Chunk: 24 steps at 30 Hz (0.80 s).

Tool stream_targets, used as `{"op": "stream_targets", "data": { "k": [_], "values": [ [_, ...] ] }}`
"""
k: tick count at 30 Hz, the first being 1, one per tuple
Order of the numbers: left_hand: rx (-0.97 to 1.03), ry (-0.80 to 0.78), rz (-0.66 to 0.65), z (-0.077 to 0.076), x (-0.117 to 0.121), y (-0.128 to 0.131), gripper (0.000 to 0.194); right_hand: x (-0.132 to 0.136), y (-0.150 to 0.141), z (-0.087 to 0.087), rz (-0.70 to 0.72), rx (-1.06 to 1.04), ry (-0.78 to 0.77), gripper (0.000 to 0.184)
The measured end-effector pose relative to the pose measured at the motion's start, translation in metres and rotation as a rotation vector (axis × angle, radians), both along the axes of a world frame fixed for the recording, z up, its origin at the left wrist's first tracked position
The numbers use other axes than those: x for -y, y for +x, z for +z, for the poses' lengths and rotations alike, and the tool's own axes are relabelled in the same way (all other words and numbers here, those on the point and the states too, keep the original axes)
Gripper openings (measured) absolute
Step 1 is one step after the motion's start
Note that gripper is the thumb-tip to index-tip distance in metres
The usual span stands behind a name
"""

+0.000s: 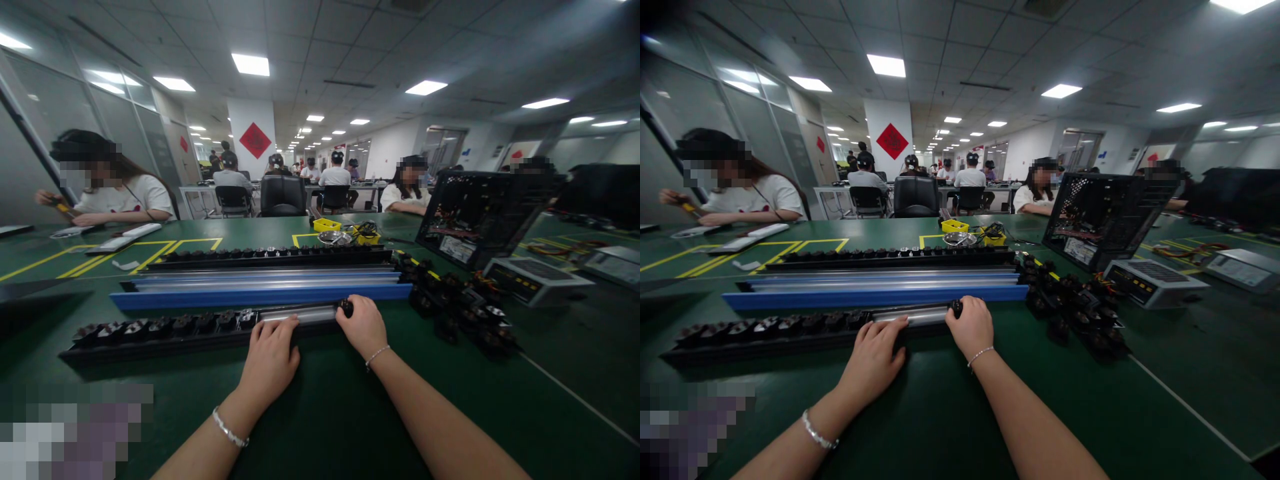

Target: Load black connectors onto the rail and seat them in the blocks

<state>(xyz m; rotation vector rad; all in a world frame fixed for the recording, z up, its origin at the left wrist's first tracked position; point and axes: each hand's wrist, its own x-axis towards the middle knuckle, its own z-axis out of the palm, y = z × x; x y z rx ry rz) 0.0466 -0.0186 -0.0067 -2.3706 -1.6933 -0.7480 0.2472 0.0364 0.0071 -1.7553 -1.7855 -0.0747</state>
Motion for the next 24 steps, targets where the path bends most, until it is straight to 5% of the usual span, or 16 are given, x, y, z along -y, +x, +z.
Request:
{"op": "stream_targets", "data": {
  "k": [24],
  "values": [
    [0.009,-0.007,0.002,0.0008,0.0009,0.0011,0.044,-0.0005,0.0097,0.0035,-0.087,0.034,-0.017,0.019]
  ]
}}
